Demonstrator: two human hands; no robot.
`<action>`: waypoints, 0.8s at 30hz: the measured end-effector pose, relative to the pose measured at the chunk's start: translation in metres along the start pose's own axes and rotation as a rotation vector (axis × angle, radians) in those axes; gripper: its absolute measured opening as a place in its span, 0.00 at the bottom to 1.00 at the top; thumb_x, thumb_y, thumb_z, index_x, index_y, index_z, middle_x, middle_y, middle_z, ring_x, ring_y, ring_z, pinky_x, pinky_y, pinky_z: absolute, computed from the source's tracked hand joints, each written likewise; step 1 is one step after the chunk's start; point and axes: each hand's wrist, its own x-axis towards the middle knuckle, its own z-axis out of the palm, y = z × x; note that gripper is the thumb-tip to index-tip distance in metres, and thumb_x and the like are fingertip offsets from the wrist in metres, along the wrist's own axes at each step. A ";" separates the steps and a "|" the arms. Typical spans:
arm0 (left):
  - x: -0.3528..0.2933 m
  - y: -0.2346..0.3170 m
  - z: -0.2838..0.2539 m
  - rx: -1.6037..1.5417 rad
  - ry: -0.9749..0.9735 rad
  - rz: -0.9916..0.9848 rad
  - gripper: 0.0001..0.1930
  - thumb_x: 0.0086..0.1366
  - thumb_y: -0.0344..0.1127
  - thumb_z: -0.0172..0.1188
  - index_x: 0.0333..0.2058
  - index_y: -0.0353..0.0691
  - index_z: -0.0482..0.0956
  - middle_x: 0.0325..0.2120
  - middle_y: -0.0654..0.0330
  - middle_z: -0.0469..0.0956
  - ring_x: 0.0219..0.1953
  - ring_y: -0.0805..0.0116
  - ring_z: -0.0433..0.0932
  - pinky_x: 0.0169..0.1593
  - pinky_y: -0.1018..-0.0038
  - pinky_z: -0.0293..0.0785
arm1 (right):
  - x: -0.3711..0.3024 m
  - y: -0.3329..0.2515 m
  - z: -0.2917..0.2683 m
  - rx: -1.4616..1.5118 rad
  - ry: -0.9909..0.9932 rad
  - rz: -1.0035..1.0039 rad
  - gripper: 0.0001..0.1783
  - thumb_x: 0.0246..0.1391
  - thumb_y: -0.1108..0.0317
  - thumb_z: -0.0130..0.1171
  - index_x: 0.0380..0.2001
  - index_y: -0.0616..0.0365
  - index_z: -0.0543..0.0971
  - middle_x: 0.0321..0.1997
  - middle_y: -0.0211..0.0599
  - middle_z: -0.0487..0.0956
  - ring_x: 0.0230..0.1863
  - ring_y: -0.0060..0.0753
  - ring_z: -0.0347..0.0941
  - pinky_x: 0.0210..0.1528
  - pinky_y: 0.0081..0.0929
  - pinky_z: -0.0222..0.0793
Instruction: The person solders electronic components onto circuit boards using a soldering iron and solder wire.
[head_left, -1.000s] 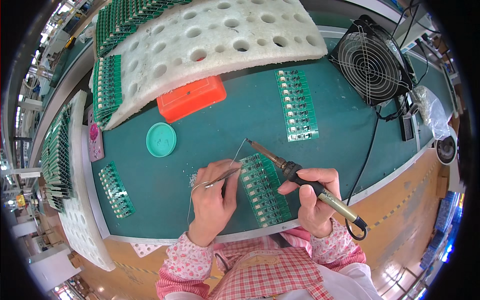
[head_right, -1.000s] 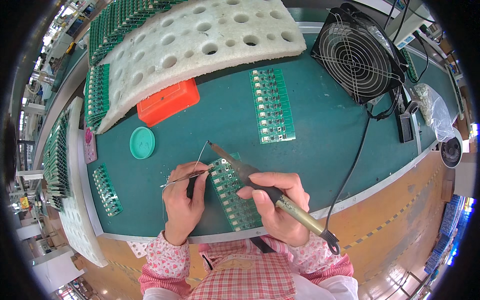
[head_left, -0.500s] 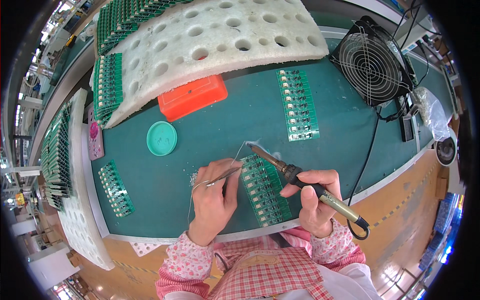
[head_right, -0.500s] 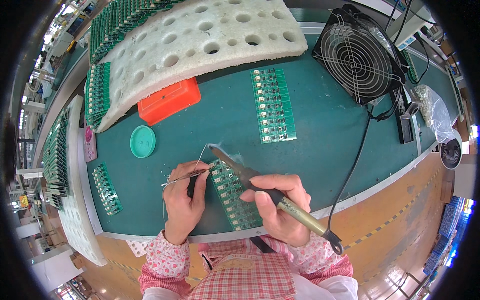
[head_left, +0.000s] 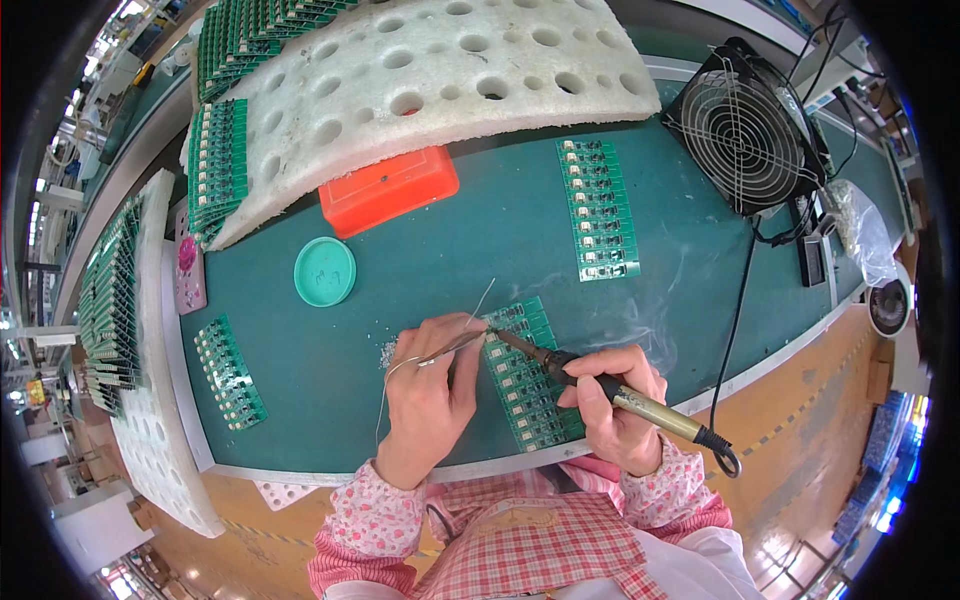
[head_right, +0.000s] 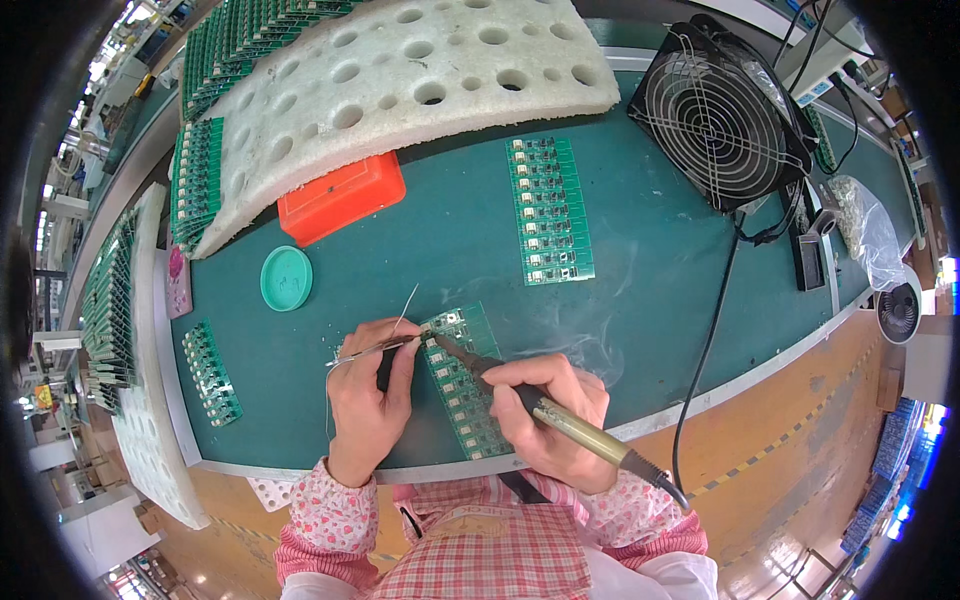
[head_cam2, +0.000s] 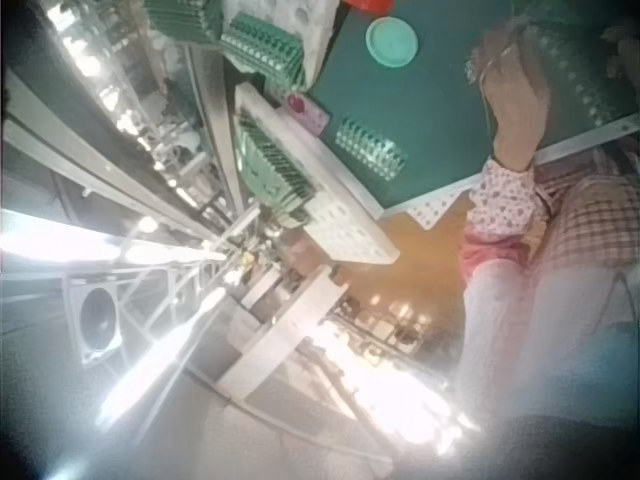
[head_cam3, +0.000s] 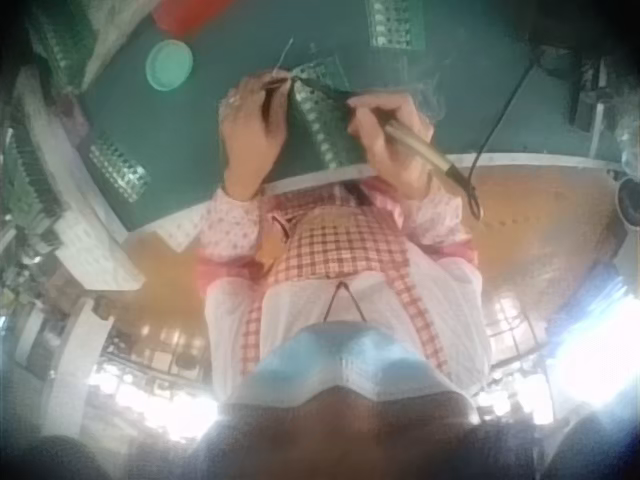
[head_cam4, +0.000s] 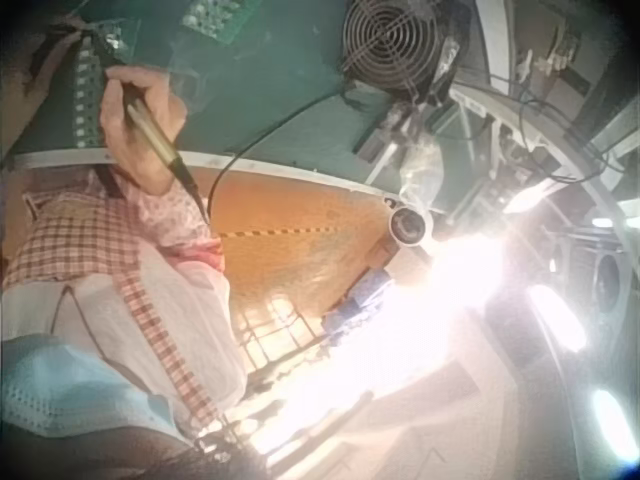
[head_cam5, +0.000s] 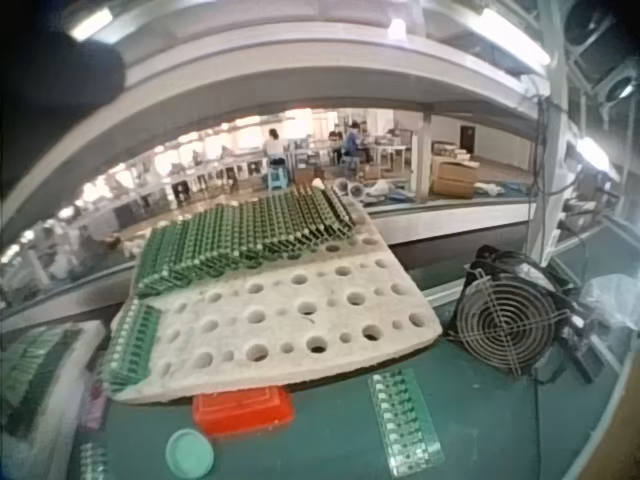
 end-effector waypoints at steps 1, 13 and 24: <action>0.000 0.000 0.000 0.007 0.000 -0.001 0.05 0.61 0.18 0.62 0.34 0.32 0.76 0.39 0.53 0.84 0.39 0.53 0.82 0.43 0.66 0.74 | 0.000 0.001 0.000 -0.001 -0.002 -0.001 0.08 0.53 0.79 0.64 0.37 0.61 0.78 0.20 0.32 0.81 0.20 0.24 0.79 0.22 0.22 0.71; -0.001 -0.003 0.002 0.010 0.017 0.023 0.12 0.57 0.17 0.65 0.40 0.35 0.80 0.40 0.57 0.83 0.39 0.58 0.82 0.42 0.67 0.72 | 0.008 0.006 -0.002 -0.139 -0.143 -0.342 0.17 0.39 0.83 0.66 0.36 0.58 0.79 0.22 0.30 0.78 0.18 0.30 0.74 0.21 0.27 0.69; -0.001 -0.003 0.003 0.006 0.021 0.036 0.11 0.57 0.17 0.64 0.38 0.34 0.79 0.41 0.57 0.83 0.40 0.57 0.82 0.42 0.66 0.72 | -0.001 0.010 -0.008 -0.091 0.031 -0.274 0.11 0.45 0.79 0.65 0.35 0.60 0.79 0.20 0.33 0.79 0.16 0.31 0.71 0.21 0.28 0.67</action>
